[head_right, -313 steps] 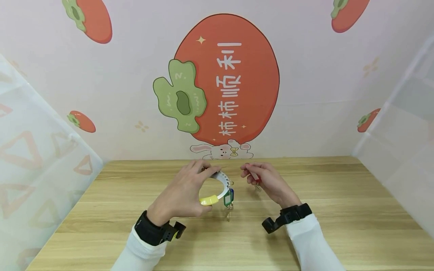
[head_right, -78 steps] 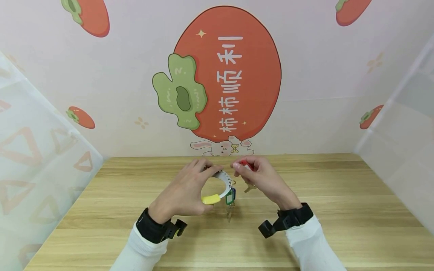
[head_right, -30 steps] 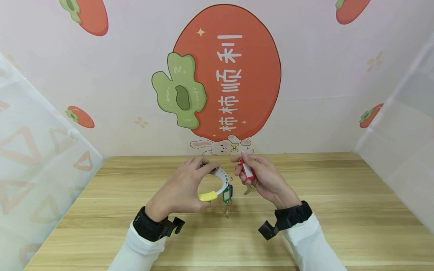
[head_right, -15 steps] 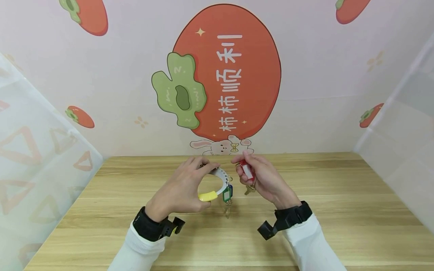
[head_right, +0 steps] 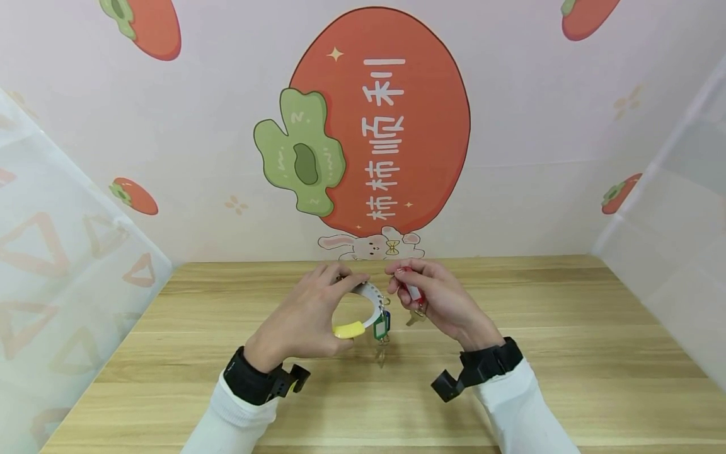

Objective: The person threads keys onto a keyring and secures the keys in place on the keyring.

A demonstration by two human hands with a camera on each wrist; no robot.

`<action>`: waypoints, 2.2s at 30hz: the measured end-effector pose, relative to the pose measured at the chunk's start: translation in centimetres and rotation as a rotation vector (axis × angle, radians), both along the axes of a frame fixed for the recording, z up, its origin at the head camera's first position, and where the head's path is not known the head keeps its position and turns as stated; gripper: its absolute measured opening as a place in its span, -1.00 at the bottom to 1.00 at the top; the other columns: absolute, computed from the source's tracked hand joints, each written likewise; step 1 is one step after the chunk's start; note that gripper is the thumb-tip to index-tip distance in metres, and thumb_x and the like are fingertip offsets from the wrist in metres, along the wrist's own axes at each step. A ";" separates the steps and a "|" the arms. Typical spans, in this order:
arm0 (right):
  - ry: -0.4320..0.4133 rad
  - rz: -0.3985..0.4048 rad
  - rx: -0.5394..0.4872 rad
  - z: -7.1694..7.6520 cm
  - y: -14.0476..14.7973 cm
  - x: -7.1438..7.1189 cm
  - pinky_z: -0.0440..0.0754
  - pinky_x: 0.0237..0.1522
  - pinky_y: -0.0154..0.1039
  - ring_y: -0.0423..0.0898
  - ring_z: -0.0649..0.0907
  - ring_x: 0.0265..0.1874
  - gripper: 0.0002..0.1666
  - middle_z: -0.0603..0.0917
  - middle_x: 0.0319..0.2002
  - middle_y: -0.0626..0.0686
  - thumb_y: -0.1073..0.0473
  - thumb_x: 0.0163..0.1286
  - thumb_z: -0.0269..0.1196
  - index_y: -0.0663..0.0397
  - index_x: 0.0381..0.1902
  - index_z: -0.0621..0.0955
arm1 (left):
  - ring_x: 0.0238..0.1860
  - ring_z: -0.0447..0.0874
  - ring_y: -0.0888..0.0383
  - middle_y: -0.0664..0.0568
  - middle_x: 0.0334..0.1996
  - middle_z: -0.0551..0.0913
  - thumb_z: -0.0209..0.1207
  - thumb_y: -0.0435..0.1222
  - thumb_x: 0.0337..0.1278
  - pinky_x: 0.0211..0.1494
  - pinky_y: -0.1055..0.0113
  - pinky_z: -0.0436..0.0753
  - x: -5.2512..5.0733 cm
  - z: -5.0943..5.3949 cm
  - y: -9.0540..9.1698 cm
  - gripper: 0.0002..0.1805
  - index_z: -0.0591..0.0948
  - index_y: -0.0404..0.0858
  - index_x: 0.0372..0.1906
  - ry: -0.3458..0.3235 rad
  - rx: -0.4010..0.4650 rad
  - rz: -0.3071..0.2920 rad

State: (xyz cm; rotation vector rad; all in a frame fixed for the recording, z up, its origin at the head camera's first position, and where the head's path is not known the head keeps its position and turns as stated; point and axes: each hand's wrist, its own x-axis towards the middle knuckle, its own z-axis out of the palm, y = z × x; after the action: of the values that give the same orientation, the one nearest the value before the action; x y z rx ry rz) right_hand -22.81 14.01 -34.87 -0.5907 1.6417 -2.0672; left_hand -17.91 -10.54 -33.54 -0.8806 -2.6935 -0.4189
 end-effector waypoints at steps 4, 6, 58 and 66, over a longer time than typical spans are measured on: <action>0.009 -0.011 0.024 0.0 0.1 0.0 0.44 -0.47 -0.42 -0.21 0.51 -0.48 -0.78 0.60 -0.27 0.00 0.17 0.61 0.08 0.12 -0.05 0.64 | 0.14 0.42 0.05 0.04 0.04 0.50 0.50 0.03 -0.25 0.17 0.07 0.50 0.0 0.0 0.0 -0.15 0.55 -0.10 0.30 -0.002 -0.004 0.000; 0.012 -0.023 0.043 0.0 0.1 0.1 0.43 -0.48 -0.40 -0.20 0.49 -0.49 -0.79 0.56 -0.31 -0.01 0.18 0.60 0.09 0.10 -0.07 0.66 | 0.14 0.42 0.04 0.03 0.04 0.50 0.50 0.03 -0.26 0.16 0.06 0.50 0.0 0.1 0.0 -0.14 0.55 -0.10 0.31 -0.002 -0.009 0.002; 0.193 -0.287 0.200 -0.4 0.5 -0.4 0.73 -0.14 -0.13 -0.05 0.77 -0.31 -0.76 0.78 -0.26 0.16 0.30 0.41 0.32 0.36 -0.17 0.49 | 0.13 0.41 0.05 0.04 0.04 0.50 0.50 0.01 -0.26 0.19 0.06 0.49 0.0 -0.1 0.0 -0.13 0.55 -0.11 0.32 -0.010 -0.016 0.002; 0.152 -0.277 0.060 -0.6 0.4 -0.5 0.72 -0.10 0.00 -0.02 0.76 -0.26 -0.90 0.73 -0.25 0.11 0.31 0.41 0.31 0.26 -0.19 0.62 | 0.11 0.42 0.05 0.04 0.03 0.49 0.50 0.02 -0.25 0.18 0.06 0.49 0.0 -0.1 0.0 -0.13 0.54 -0.12 0.32 -0.006 -0.019 0.000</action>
State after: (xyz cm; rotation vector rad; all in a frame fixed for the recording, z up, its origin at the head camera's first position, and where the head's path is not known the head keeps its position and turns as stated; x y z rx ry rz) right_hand -23.30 14.37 -35.44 -0.5376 1.9619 -2.2007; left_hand -17.95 -10.51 -33.59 -0.8862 -2.7074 -0.3981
